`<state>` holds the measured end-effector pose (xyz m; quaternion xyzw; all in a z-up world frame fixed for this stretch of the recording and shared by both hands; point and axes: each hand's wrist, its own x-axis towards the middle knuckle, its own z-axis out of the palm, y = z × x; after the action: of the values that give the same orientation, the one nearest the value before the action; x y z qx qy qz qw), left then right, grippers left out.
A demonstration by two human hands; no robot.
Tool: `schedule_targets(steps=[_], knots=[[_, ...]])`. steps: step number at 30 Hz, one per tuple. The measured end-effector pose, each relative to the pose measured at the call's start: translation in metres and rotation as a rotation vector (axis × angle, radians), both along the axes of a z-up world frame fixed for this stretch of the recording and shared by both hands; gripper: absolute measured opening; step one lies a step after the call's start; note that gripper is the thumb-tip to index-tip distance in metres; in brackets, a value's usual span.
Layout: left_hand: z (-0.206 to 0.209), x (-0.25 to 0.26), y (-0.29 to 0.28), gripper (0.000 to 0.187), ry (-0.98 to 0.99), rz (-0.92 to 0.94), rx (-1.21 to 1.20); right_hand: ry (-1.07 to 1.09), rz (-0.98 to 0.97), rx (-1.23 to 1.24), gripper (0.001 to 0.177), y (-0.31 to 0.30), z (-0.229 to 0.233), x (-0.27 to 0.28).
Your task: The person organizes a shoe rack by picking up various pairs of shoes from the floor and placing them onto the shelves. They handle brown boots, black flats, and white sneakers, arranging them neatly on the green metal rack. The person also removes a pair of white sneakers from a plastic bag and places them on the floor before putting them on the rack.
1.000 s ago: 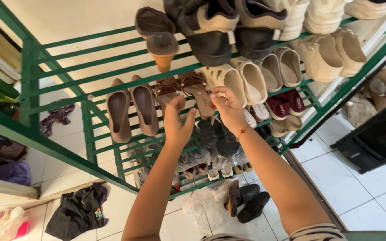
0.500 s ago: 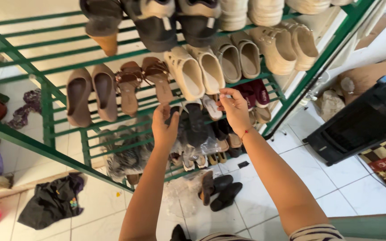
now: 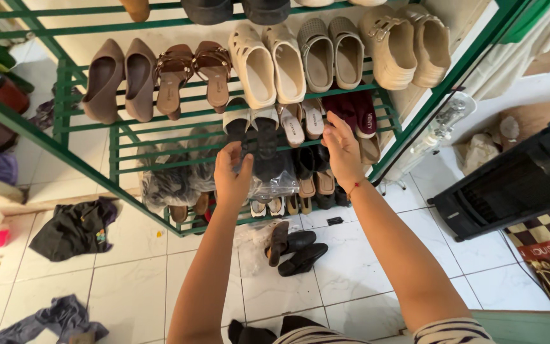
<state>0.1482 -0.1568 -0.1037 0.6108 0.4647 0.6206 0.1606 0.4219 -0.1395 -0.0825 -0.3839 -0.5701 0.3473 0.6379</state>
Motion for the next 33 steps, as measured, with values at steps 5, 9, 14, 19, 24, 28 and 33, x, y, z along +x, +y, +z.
schedule_targets(steps=[5,9,14,19,24,28,33], knots=[[-0.002,-0.007,-0.016,0.033,0.032,0.006,-0.011,-0.022,-0.003,-0.073,0.059,-0.009,-0.009,-0.001],[-0.005,-0.011,-0.024,0.028,0.064,0.022,-0.009,-0.011,-0.007,-0.111,0.06,-0.015,-0.018,-0.004],[-0.012,-0.016,-0.03,0.026,0.071,0.024,-0.009,0.004,-0.007,-0.132,0.061,-0.019,-0.027,-0.006],[-0.015,-0.025,-0.039,0.027,0.107,0.029,-0.078,-0.041,-0.036,-0.162,0.063,-0.027,-0.034,-0.015],[-0.02,-0.039,-0.043,0.025,0.062,-0.002,-0.113,-0.038,-0.038,-0.138,0.066,-0.036,-0.044,-0.028],[-0.025,-0.052,-0.039,0.025,0.096,-0.028,-0.093,-0.019,-0.093,-0.175,0.068,-0.043,-0.051,-0.041],[-0.03,-0.066,-0.042,0.024,0.106,-0.069,-0.169,-0.043,-0.129,-0.159,0.064,-0.059,-0.059,-0.056]])
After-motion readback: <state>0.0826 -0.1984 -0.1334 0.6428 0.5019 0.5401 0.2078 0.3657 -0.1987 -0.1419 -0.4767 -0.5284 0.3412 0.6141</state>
